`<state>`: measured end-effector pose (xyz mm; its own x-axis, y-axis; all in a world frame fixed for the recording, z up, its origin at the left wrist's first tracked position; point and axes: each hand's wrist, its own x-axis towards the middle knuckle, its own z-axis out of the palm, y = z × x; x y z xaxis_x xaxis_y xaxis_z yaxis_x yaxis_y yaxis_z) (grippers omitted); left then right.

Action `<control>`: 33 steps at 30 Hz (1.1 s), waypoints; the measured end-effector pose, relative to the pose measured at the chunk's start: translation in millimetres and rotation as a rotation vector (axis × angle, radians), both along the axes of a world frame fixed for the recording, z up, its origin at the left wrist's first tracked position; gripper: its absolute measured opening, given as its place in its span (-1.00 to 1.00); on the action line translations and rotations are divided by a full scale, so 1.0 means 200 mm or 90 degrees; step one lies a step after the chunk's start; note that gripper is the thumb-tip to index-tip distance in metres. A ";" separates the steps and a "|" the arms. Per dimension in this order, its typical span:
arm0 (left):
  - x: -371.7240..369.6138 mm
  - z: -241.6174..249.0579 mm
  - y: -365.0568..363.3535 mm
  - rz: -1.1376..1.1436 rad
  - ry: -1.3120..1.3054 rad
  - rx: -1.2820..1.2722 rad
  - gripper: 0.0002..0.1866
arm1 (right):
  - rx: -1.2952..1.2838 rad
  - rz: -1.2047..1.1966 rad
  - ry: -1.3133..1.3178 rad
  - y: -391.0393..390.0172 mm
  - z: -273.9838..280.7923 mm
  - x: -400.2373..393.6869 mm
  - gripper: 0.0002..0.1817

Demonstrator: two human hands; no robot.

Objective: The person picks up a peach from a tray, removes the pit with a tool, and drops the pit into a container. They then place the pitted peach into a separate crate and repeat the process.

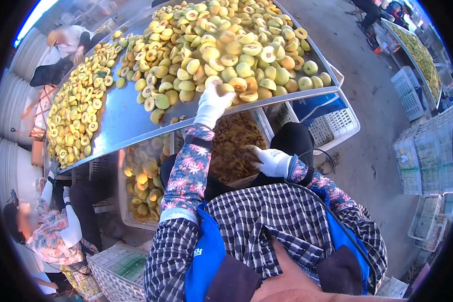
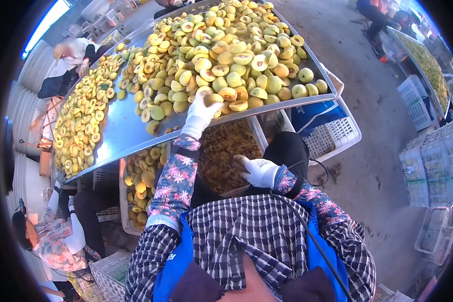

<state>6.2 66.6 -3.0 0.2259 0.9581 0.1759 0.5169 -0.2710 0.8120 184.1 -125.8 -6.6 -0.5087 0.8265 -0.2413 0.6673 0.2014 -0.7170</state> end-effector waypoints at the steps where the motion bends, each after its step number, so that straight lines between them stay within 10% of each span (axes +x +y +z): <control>1: -0.03 0.00 0.02 0.034 -0.212 -0.101 -0.49 | 0.005 -0.032 0.000 0.01 0.02 0.00 -0.40; 3: -0.13 -0.01 0.02 0.019 -0.848 -0.301 -0.60 | 0.107 -0.074 0.162 0.02 -0.04 0.00 -0.43; 6: -0.26 0.19 -0.19 -0.206 -1.103 -0.451 -0.41 | 0.121 -0.139 0.152 0.08 0.16 -0.04 -0.53; 21: -0.19 0.28 -0.47 -0.381 -1.189 -0.539 -0.30 | 0.432 -0.222 0.060 0.27 0.33 -0.25 -0.59; 33: -0.04 0.36 -0.47 0.078 -0.996 -0.455 -0.47 | 0.371 -0.153 0.034 0.26 0.34 -0.26 -0.60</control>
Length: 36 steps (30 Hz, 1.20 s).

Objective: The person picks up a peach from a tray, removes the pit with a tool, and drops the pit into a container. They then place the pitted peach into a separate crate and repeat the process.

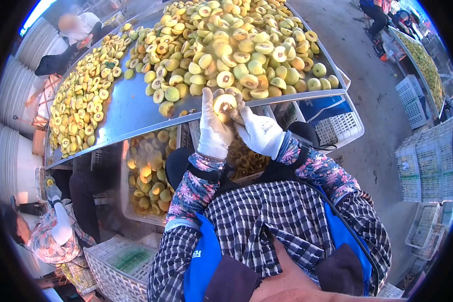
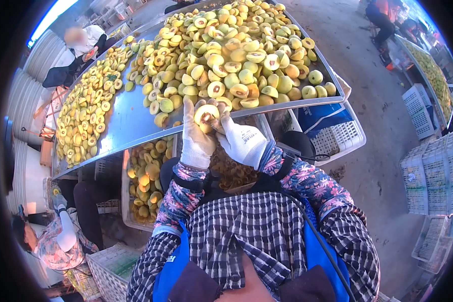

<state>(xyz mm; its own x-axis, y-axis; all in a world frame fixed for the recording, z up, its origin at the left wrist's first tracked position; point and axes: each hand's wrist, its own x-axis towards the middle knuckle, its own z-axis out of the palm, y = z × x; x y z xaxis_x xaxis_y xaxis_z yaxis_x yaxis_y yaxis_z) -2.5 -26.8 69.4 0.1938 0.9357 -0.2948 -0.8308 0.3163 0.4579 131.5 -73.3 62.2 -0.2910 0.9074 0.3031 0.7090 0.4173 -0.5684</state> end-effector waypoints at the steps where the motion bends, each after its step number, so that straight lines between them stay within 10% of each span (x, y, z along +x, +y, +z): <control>1: 0.00 -0.02 0.00 0.020 -0.007 0.027 -0.47 | -0.030 0.023 0.034 0.00 -0.01 0.00 -0.60; 20: -0.12 -0.08 0.01 -0.147 0.189 0.180 -0.65 | -0.310 0.144 0.108 0.01 0.00 0.07 -0.64; 22: -0.12 -0.10 0.01 -0.164 0.178 0.179 -0.64 | -0.703 0.168 0.480 -0.01 0.02 0.07 -0.69; 26: -0.07 -0.13 -0.01 -0.084 0.124 0.149 -0.65 | -0.863 0.189 0.767 -0.05 0.01 0.04 -0.71; 30: -0.05 -0.13 -0.02 -0.104 -0.076 0.104 -0.64 | -0.889 0.272 0.862 -0.07 -0.02 0.04 -0.67; 36: -0.04 -0.11 -0.02 0.030 0.158 0.104 -0.75 | -0.687 0.177 0.728 -0.10 -0.09 -0.06 -0.72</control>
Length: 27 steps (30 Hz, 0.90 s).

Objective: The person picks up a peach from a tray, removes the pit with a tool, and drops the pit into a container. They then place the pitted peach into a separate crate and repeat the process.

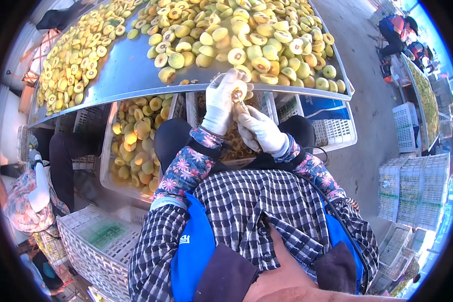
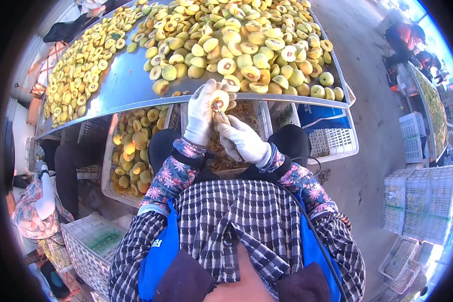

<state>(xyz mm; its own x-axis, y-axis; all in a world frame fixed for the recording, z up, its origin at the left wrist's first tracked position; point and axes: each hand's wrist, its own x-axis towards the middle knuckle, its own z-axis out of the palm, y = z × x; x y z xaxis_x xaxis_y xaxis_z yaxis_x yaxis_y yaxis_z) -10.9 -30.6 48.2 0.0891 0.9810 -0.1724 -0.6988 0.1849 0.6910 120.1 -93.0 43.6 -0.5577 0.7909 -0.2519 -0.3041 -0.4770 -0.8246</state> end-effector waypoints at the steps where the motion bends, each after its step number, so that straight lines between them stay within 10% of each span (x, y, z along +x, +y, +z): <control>1: 0.00 0.02 0.00 0.029 0.043 -0.005 -0.83 | 0.009 0.004 -0.017 -0.01 0.00 0.00 -0.75; 8: -0.60 -0.11 0.08 0.237 0.395 0.127 -0.81 | 0.033 0.019 -0.015 -0.07 0.08 0.09 -0.67; 10: -0.91 -0.11 -0.01 0.316 0.334 0.052 -0.77 | 0.042 0.067 -0.230 -0.05 -0.02 0.16 -0.65; 12: -1.28 -0.22 -0.10 0.367 0.414 -0.025 -0.73 | 0.420 0.141 -0.646 -0.04 -0.27 0.23 -0.63; 15: -1.67 -0.51 -0.27 0.501 0.577 -0.083 -0.62 | 0.415 0.138 -0.703 -0.09 -0.25 0.15 -0.65; 17: -1.86 -0.87 -0.34 0.365 0.959 -0.291 -0.18 | 0.368 0.161 -0.691 -0.08 -0.27 0.11 -0.64; 19: -1.80 -1.07 -0.40 0.070 0.525 -0.386 -0.01 | 0.382 0.185 -0.692 -0.06 -0.27 0.07 -0.62; 20: -1.64 -1.07 -0.47 0.013 1.136 -0.376 -0.01 | 0.379 0.204 -0.697 -0.07 -0.24 0.06 -0.61; 21: -1.45 -0.80 -0.44 -0.082 1.220 -0.452 -0.05 | 0.391 0.208 -0.694 -0.06 -0.25 0.05 -0.61; 24: -1.46 -0.98 -0.36 0.204 1.285 -0.275 -0.12 | 0.362 0.230 -0.673 -0.08 -0.36 0.06 -0.62; 27: -1.47 -0.87 -0.15 0.173 1.210 -0.305 -0.24 | 0.265 0.256 -0.656 -0.10 -0.34 0.00 -0.63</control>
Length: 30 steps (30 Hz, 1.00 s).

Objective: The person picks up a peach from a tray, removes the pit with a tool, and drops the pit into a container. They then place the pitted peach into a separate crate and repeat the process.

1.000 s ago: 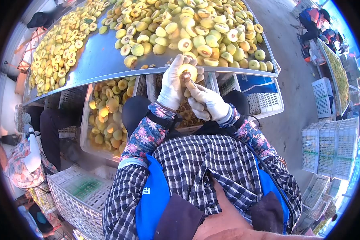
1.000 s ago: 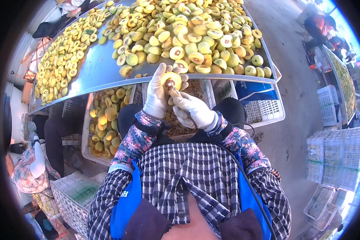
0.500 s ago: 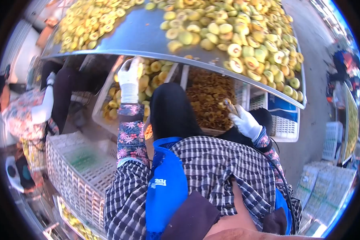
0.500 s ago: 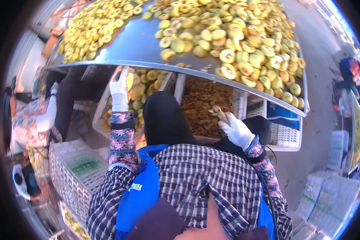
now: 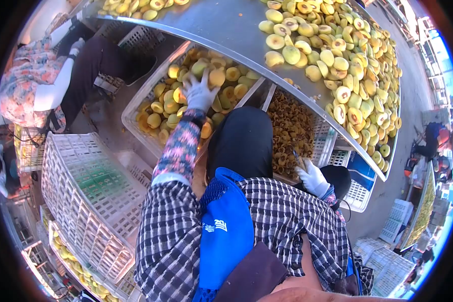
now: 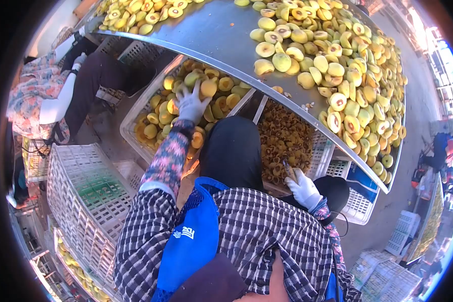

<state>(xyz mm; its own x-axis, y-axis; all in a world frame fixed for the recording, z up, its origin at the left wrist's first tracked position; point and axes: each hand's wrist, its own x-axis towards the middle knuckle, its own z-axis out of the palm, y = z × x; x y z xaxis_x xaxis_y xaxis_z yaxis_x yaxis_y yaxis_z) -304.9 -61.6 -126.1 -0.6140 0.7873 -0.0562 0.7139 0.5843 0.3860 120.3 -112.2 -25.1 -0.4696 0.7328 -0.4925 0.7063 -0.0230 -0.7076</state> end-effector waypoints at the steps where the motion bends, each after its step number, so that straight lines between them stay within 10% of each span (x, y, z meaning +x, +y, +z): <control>1: -0.03 -0.02 0.09 -0.032 0.041 -0.001 -0.27 | 0.034 0.019 -0.038 0.00 -0.01 0.00 -0.66; 8: -0.26 -0.03 0.61 -0.101 -0.034 -0.111 -0.30 | 0.216 0.127 0.002 0.00 -0.21 0.13 -0.69; 10: -0.36 -0.06 0.68 -0.045 -0.121 -0.087 -0.21 | -0.013 -0.049 -0.079 -0.02 -0.21 0.12 -0.61; 13: -0.68 -0.44 0.87 -0.024 -0.175 0.006 -0.22 | 0.038 0.070 -0.060 -0.04 -0.51 0.40 -0.51; 14: -0.64 -0.21 0.79 -0.006 -0.136 -0.077 -0.37 | -0.215 -0.194 -0.109 -0.02 -0.29 0.22 -0.50; 17: -0.65 -0.37 0.94 -0.098 0.105 -0.179 -0.46 | -0.071 0.010 -0.335 0.01 -0.12 0.02 -0.55; 20: -0.67 -0.55 1.08 -0.009 -0.037 0.032 -0.52 | -0.094 0.023 -0.335 0.05 -0.26 0.09 -0.42; 22: -0.71 -0.89 1.21 -0.122 -0.386 0.804 -0.52 | -0.106 0.041 -0.336 0.07 -0.29 0.10 -0.42; 25: -0.68 -0.58 1.12 -0.037 -0.014 0.006 -0.51 | -0.050 0.156 -0.281 0.09 -0.41 0.14 -0.44; 30: -0.65 -0.31 1.01 -0.149 0.022 -0.167 -0.50 | -0.130 0.043 -0.358 0.08 -0.30 0.04 -0.48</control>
